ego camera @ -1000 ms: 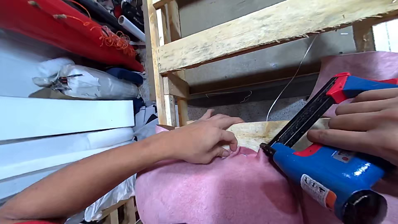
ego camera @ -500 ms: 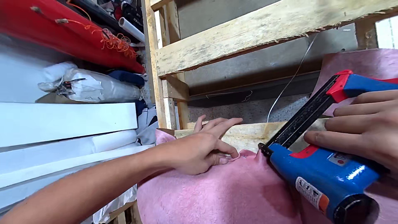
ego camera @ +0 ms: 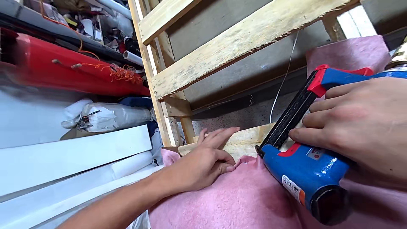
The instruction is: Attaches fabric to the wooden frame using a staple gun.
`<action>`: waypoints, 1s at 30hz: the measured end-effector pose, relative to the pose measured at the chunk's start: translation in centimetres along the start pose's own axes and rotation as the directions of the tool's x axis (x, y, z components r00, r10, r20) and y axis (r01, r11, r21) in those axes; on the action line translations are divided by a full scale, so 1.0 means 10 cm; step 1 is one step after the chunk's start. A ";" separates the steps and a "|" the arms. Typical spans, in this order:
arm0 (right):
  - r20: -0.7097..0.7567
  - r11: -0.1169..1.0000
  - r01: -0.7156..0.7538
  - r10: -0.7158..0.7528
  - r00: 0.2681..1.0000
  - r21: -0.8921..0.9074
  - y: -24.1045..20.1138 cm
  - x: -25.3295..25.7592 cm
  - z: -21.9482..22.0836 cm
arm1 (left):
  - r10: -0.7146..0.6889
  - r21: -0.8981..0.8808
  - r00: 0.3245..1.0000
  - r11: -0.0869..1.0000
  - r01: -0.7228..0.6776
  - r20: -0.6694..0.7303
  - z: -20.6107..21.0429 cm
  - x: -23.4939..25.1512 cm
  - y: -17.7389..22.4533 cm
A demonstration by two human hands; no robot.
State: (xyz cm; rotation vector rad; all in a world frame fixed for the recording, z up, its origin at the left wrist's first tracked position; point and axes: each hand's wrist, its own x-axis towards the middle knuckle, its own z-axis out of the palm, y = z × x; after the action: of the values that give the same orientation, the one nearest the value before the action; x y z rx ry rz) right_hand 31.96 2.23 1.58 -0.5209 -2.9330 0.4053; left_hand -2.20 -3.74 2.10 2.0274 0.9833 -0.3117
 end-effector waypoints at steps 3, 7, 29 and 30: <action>-0.004 1.000 -0.018 0.019 1.000 0.023 -0.01 -0.01 0.02 | -0.029 -0.007 0.997 1.000 0.029 0.073 -0.03 0.01 -0.01; 0.021 0.998 -0.057 0.057 0.998 0.017 -0.03 0.01 -0.02 | -0.054 -0.100 0.989 0.993 0.068 0.139 -0.08 0.06 -0.02; -0.023 0.995 -0.083 0.085 0.996 0.045 -0.04 -0.01 0.08 | -0.392 -0.298 0.917 0.869 0.395 0.074 -0.02 0.11 0.27; -0.026 0.996 -0.081 0.083 0.996 0.048 -0.04 -0.01 0.09 | -0.385 -0.298 0.919 0.871 0.390 0.078 -0.03 0.11 0.27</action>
State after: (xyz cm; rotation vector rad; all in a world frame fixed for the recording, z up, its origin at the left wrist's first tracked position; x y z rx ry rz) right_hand 31.72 1.60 0.84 -0.6371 -2.8754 0.4714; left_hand 0.52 -3.85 3.23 1.5345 1.3425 -0.3612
